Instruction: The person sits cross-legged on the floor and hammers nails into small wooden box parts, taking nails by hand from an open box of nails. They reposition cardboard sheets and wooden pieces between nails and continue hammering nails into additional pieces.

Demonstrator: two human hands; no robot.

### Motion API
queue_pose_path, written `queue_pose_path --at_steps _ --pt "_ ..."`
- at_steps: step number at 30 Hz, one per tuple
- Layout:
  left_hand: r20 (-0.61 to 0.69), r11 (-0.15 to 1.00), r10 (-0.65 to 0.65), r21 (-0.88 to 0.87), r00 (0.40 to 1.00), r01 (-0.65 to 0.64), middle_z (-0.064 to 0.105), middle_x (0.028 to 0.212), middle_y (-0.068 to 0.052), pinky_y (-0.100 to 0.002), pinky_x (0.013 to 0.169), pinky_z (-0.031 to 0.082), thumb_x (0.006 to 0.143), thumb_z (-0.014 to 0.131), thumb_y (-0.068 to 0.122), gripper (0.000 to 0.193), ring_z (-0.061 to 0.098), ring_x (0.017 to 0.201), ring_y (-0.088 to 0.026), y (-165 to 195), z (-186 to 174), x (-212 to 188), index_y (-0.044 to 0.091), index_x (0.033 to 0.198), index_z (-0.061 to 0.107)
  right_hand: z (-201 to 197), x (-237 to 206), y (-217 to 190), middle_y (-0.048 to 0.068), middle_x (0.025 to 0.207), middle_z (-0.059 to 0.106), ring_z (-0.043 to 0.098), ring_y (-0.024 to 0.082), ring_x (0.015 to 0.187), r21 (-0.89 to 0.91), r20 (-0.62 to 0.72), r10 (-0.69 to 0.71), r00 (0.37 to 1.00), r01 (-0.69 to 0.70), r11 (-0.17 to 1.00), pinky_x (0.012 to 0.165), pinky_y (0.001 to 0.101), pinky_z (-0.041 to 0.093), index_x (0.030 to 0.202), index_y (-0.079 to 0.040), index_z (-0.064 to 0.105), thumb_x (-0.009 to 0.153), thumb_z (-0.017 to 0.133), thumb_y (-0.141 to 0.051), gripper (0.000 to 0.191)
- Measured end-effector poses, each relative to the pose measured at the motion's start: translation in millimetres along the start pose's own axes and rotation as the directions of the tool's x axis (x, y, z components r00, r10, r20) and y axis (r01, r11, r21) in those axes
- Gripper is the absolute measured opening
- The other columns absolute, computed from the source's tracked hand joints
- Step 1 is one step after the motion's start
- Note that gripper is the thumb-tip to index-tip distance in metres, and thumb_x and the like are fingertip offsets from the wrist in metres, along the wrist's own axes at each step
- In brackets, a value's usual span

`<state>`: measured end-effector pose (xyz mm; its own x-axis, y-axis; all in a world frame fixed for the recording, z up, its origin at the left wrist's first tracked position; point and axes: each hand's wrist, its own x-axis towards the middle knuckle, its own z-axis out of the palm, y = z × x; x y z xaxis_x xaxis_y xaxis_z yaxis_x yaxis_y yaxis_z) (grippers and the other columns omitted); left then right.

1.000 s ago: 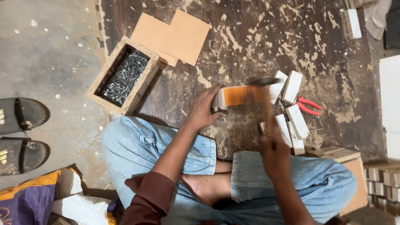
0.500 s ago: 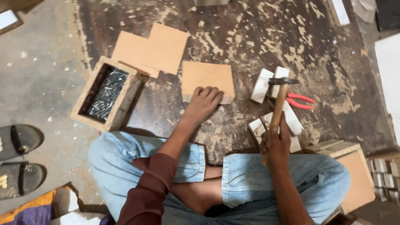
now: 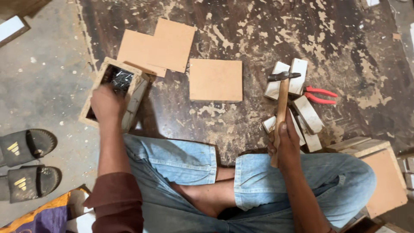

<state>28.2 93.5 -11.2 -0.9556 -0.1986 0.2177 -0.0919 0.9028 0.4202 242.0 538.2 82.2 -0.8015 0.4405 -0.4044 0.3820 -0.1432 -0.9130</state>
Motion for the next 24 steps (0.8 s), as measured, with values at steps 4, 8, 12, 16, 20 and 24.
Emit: queue_pose_path --at_steps 4,8,12,16,20,24 --pt "0.242 0.997 -0.063 0.055 0.968 0.051 0.069 0.088 -0.032 -0.055 0.08 0.056 0.071 0.07 0.006 0.022 0.069 0.085 -0.049 -24.9 6.1 6.4 -0.004 0.089 0.076 3.1 0.0 5.2 0.003 0.074 0.048 0.043 0.01 0.052 0.0 -0.004 0.044 0.999 -0.044 0.999 0.043 0.0253 0.036 0.163 -0.026 0.034 0.106 0.045 -0.027 0.058" --pt "0.235 0.998 -0.069 0.017 0.969 0.067 0.069 0.088 -0.032 -0.055 0.082 0.056 0.072 0.067 0.004 0.018 0.069 0.086 -0.048 -31.8 12.0 11.4 -0.004 0.085 0.077 8.6 0.0 9.6 0.0 0.08 0.049 0.046 0.009 0.057 0.01 0.017 -0.042 0.999 0.042 0.999 0.045 0.026 0.037 0.165 -0.023 0.033 0.107 0.047 -0.022 0.059" --pt "0.178 0.991 -0.066 -0.102 0.982 0.085 0.07 0.086 -0.03 -0.052 0.081 0.057 0.078 0.067 0.008 0.016 0.07 0.084 -0.046 -40.7 9.0 3.9 0.0 0.087 0.078 11.5 -3.2 7.9 0.001 0.075 0.048 0.042 0.01 0.055 -0.078 0.029 -0.013 0.999 0.015 0.997 0.045 0.0264 0.036 0.166 -0.024 0.031 0.107 0.045 -0.021 0.061" --pt "0.079 0.952 -0.04 -0.299 0.996 0.062 0.072 0.085 -0.025 -0.048 0.075 0.056 0.084 0.073 0.014 0.016 0.071 0.081 -0.042 -43.8 8.5 -5.5 0.001 0.092 0.077 14.6 -4.3 5.2 0.001 0.078 0.047 0.045 0.008 0.06 -0.074 0.04 -0.031 0.999 0.034 0.997 0.046 0.0267 0.037 0.167 -0.02 0.031 0.109 0.045 -0.02 0.06" --pt "0.032 0.914 -0.105 -0.39 0.994 0.109 0.072 0.081 -0.02 -0.043 0.073 0.056 0.087 0.074 0.014 0.014 0.071 0.073 -0.033 -41.4 3.6 -7.2 0.001 0.092 0.076 14.5 -3.9 6.6 0.002 0.075 0.047 0.042 0.009 0.056 -0.073 0.056 -0.032 0.998 0.036 0.997 0.045 0.0271 0.036 0.166 -0.021 0.031 0.108 0.044 -0.02 0.06" --pt "-0.018 0.863 -0.117 -0.496 0.993 0.093 0.072 0.079 -0.015 -0.04 0.066 0.054 0.09 0.072 0.013 0.012 0.067 0.066 -0.024 -6.9 -2.3 -13.6 0.003 0.096 0.075 9.4 -1.3 12.4 -0.001 0.074 0.047 0.042 0.008 0.055 -0.015 0.063 -0.019 0.998 0.02 1.0 0.045 0.0261 0.036 0.166 -0.022 0.031 0.106 0.046 -0.019 0.063"
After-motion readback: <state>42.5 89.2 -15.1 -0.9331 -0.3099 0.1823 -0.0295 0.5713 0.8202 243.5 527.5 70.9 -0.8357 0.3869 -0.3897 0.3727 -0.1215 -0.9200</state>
